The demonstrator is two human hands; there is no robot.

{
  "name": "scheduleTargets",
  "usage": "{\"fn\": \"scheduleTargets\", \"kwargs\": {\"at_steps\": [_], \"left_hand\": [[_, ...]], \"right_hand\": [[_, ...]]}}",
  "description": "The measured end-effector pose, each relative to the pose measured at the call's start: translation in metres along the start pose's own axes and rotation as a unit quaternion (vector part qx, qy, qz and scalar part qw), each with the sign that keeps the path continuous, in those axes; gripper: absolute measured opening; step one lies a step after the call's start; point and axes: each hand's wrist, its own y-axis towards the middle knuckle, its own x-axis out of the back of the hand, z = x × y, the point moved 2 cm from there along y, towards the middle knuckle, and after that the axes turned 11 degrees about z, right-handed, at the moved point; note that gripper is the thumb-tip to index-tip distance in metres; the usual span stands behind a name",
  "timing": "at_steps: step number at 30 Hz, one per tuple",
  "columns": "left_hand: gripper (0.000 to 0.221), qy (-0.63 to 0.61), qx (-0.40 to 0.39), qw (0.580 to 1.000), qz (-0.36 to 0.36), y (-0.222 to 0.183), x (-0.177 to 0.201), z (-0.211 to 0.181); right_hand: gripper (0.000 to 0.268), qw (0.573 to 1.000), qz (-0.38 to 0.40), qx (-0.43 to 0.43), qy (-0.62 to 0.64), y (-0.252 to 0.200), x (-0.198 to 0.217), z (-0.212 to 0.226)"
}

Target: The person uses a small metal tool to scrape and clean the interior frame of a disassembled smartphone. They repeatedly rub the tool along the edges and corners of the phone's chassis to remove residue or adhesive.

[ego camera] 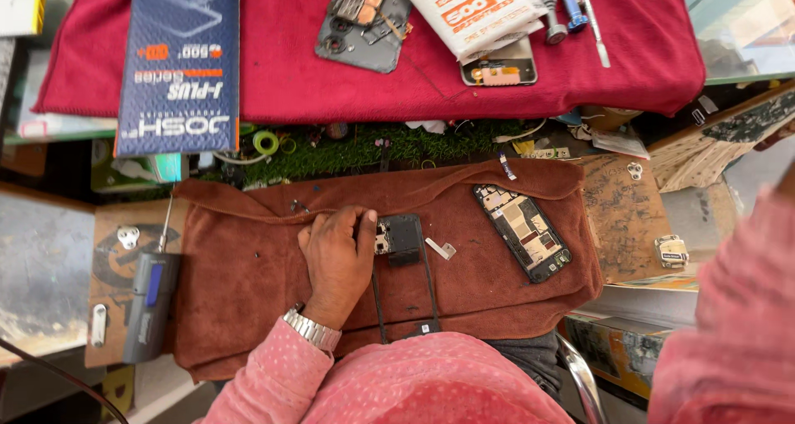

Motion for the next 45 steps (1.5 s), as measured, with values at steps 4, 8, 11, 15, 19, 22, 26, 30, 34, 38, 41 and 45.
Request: {"fn": "scheduleTargets", "kwargs": {"at_steps": [4,8,11,15,19,22,26,30,34,38,41,45], "left_hand": [[0.016,0.001,0.0,0.999,-0.04,0.002,-0.003,0.005],[0.014,0.046,0.004,0.992,-0.12,0.014,0.002,0.003],[0.014,0.087,-0.005,0.989,-0.122,0.027,0.006,0.006],[0.015,0.156,-0.02,0.979,-0.129,0.027,0.002,0.001],[0.019,0.07,-0.037,0.992,-0.101,0.019,0.008,0.008],[0.031,0.025,-0.071,0.996,-0.036,-0.005,0.021,0.011],[0.085,0.053,-0.123,0.987,0.084,-0.041,0.043,0.01],[0.124,0.089,-0.166,0.968,0.163,-0.048,0.058,0.013],[0.131,0.098,-0.133,0.969,0.186,-0.042,0.051,0.015],[0.141,0.098,-0.113,0.973,0.176,-0.041,0.048,0.014],[0.152,0.083,-0.109,0.975,0.177,-0.041,0.046,0.016],[0.157,0.065,-0.111,0.973,0.19,-0.04,0.044,0.02]], "right_hand": [[0.059,0.956,0.054,-0.103,0.268,-0.108,-0.018,-0.053],[0.066,0.778,0.242,-0.127,0.566,-0.2,-0.167,-0.062],[0.058,0.718,0.346,-0.203,0.569,-0.263,-0.25,-0.047],[0.04,0.791,0.358,-0.28,0.409,-0.265,-0.298,-0.016],[0.049,0.826,0.37,-0.151,0.398,-0.239,-0.283,0.025],[0.039,0.907,0.306,-0.101,0.271,-0.225,-0.254,0.078],[0.028,0.978,0.18,0.104,-0.01,-0.212,-0.232,0.153],[0.019,0.97,0.072,0.202,-0.113,-0.212,-0.244,0.2],[0.02,0.95,0.02,0.219,-0.221,-0.213,-0.28,0.211],[0.026,0.946,-0.004,0.234,-0.225,-0.212,-0.279,0.21],[0.025,0.946,-0.014,0.235,-0.225,-0.209,-0.285,0.215],[0.023,0.955,-0.008,0.207,-0.21,-0.211,-0.295,0.218]]}}
